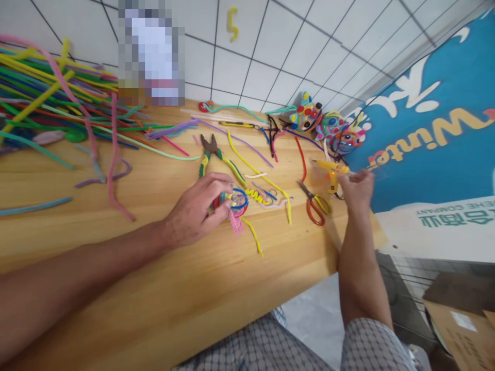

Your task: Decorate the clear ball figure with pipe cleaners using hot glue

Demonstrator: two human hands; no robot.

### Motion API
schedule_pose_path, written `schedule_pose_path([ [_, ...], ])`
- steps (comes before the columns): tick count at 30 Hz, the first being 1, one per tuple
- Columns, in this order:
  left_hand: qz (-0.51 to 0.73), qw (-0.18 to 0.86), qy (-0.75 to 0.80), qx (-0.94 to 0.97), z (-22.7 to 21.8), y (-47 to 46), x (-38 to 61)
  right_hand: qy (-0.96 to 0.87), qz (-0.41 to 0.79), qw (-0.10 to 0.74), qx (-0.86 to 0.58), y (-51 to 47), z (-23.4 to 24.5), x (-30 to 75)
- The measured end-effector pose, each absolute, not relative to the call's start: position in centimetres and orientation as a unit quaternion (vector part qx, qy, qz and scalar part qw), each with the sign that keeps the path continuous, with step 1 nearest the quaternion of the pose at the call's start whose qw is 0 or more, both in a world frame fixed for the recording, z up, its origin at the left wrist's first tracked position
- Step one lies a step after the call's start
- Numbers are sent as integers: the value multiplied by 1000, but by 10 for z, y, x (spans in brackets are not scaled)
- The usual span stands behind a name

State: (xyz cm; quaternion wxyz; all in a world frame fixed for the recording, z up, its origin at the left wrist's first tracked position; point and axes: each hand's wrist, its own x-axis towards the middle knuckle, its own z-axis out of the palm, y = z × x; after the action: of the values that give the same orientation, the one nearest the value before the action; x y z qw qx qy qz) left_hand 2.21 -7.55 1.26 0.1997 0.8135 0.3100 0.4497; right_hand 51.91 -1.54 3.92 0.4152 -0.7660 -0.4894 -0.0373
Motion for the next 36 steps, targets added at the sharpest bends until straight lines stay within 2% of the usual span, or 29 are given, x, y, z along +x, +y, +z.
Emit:
schedule_pose_path([
  [2, 445, 198, 309, 817, 14, -75, 22, -464, -116, 455, -751, -21, 54, 507],
  [4, 439, 197, 307, 821, 16, -75, 21, -506, -139, 488, -698, -31, 67, 480],
  [7, 434, 191, 303, 827, 17, -75, 21, -615, -55, 471, -630, -52, 79, 415],
  [13, 420, 208, 313, 826, 17, -73, 19, -808, 159, 332, -461, -84, 72, 298],
  [17, 416, 249, 321, 814, 16, -71, 19, -857, 217, 292, -366, -78, 53, 278],
  [23, 427, 256, 325, 804, 16, -71, 20, -853, 250, 275, -367, -74, 27, 278],
  [30, 447, 264, 297, 802, 17, -70, 19, -828, 299, 291, -375, -79, 22, 273],
  [36, 452, 344, 319, 759, 18, -73, 18, -806, 320, 303, -395, -81, 15, 270],
])
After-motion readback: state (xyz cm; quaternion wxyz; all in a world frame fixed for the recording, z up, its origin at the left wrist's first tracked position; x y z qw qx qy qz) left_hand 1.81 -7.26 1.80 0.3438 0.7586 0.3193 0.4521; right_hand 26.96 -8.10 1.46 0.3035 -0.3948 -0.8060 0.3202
